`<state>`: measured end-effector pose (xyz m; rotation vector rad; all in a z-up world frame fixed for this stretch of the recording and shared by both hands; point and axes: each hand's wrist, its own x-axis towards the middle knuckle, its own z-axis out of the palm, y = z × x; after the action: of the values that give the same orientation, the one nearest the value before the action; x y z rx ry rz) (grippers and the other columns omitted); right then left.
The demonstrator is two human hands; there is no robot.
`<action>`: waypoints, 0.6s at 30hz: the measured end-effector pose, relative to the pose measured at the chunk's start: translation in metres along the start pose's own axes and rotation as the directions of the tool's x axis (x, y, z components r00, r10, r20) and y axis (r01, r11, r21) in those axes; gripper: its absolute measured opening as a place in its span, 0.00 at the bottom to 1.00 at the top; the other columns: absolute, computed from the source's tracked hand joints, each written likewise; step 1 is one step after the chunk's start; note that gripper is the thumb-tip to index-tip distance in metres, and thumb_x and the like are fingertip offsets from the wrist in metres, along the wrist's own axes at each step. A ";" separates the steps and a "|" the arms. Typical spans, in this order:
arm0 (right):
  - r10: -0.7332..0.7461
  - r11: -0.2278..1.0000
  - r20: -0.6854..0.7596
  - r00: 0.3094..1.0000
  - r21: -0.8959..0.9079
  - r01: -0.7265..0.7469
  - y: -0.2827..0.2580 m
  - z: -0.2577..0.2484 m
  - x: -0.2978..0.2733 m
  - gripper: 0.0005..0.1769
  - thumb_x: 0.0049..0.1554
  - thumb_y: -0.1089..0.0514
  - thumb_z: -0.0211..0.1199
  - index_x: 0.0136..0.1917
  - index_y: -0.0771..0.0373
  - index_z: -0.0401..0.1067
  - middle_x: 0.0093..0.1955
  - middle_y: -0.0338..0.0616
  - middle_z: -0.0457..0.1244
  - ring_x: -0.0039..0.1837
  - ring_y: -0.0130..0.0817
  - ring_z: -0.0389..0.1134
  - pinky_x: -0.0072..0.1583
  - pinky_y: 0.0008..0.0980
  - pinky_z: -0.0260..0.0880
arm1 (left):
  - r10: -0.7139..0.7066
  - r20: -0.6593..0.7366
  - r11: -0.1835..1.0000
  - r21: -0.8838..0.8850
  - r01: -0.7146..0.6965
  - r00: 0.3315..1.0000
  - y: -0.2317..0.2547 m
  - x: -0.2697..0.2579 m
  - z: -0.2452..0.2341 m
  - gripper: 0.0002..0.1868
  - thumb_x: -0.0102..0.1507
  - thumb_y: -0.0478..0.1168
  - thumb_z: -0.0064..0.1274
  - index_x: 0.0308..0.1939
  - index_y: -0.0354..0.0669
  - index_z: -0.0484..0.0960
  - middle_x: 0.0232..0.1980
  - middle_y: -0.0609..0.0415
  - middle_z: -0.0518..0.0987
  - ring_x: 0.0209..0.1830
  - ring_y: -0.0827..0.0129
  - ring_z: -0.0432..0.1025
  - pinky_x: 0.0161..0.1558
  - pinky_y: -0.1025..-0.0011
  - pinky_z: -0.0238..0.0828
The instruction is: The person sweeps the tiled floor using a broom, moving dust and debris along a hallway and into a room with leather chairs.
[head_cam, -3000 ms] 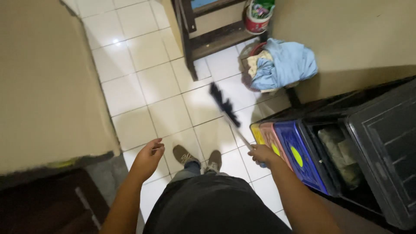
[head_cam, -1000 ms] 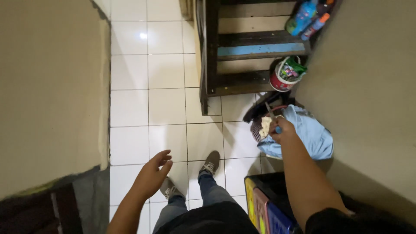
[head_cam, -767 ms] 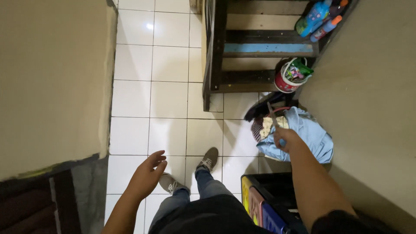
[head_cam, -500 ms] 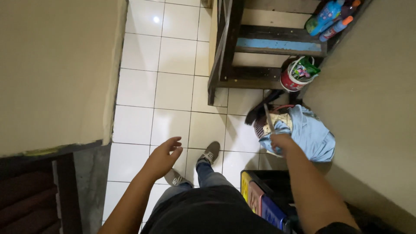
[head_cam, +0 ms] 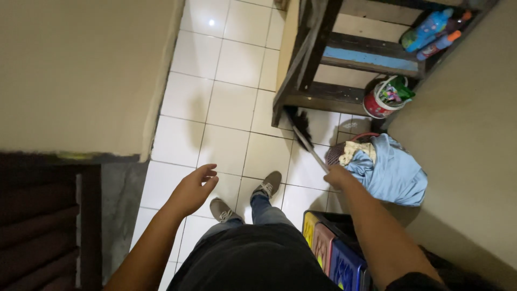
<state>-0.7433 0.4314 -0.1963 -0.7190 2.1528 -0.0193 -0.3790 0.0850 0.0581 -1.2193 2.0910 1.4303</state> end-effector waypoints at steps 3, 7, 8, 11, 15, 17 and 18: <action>0.066 0.997 -0.026 0.997 0.030 -0.066 0.005 -0.021 0.002 0.20 0.49 0.52 0.66 0.55 0.58 0.80 0.45 0.57 0.72 0.49 0.48 0.74 0.54 0.43 0.73 | -0.013 -0.012 1.000 -0.016 0.013 1.000 -0.008 -0.013 -0.002 0.28 0.66 0.49 0.48 0.70 0.49 0.70 0.65 0.53 0.79 0.65 0.58 0.73 0.63 0.62 0.70; 0.102 0.952 0.095 0.990 -0.299 -0.069 0.009 -0.047 0.003 0.19 0.51 0.51 0.66 0.53 0.61 0.80 0.47 0.56 0.72 0.50 0.48 0.75 0.54 0.45 0.74 | 0.006 -0.026 1.000 0.002 -0.006 1.000 -0.021 -0.021 -0.004 0.28 0.66 0.49 0.48 0.70 0.49 0.70 0.65 0.52 0.79 0.66 0.60 0.73 0.63 0.62 0.70; 0.042 0.922 0.075 0.996 -0.387 -0.010 0.017 -0.051 -0.002 0.18 0.50 0.53 0.66 0.53 0.61 0.80 0.48 0.55 0.72 0.51 0.48 0.75 0.54 0.44 0.74 | 0.020 -0.023 1.000 -0.007 -0.020 1.000 -0.025 -0.022 -0.004 0.28 0.66 0.48 0.48 0.70 0.49 0.70 0.65 0.52 0.79 0.65 0.59 0.73 0.63 0.62 0.70; -0.064 0.830 0.133 0.989 -0.543 0.127 0.040 -0.061 -0.025 0.19 0.48 0.54 0.66 0.53 0.59 0.81 0.51 0.52 0.71 0.53 0.48 0.73 0.54 0.43 0.73 | 0.045 -0.012 0.998 -0.035 -0.045 0.999 -0.032 -0.022 0.006 0.28 0.66 0.48 0.48 0.70 0.48 0.70 0.64 0.52 0.80 0.65 0.59 0.73 0.62 0.62 0.71; -0.012 0.936 0.216 0.976 -0.342 0.088 0.046 -0.044 -0.066 0.26 0.46 0.55 0.68 0.60 0.52 0.78 0.49 0.52 0.71 0.51 0.46 0.72 0.53 0.43 0.71 | 0.049 0.037 0.993 -0.111 -0.044 0.998 -0.041 -0.022 0.022 0.28 0.66 0.47 0.49 0.70 0.47 0.70 0.64 0.50 0.79 0.65 0.58 0.73 0.60 0.62 0.72; 0.064 0.987 0.256 0.965 -0.162 -0.023 0.028 -0.016 -0.088 0.26 0.48 0.59 0.64 0.62 0.51 0.78 0.47 0.50 0.72 0.48 0.44 0.73 0.51 0.45 0.72 | 0.088 0.047 0.992 -0.097 -0.084 0.995 -0.045 -0.020 0.029 0.28 0.66 0.47 0.49 0.70 0.47 0.70 0.64 0.50 0.79 0.64 0.57 0.74 0.60 0.62 0.72; 0.097 0.994 0.280 0.955 -0.073 -0.080 0.019 -0.010 -0.095 0.27 0.49 0.60 0.61 0.63 0.50 0.77 0.45 0.48 0.72 0.47 0.43 0.74 0.49 0.46 0.73 | 0.108 0.050 0.990 -0.092 -0.104 0.993 -0.047 -0.020 0.032 0.28 0.66 0.48 0.49 0.70 0.47 0.70 0.64 0.50 0.79 0.63 0.57 0.74 0.60 0.62 0.71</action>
<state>-0.7141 0.4923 -0.1260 -0.6180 1.9141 0.1872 -0.3358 0.1167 0.0292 -1.1022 2.1039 1.6006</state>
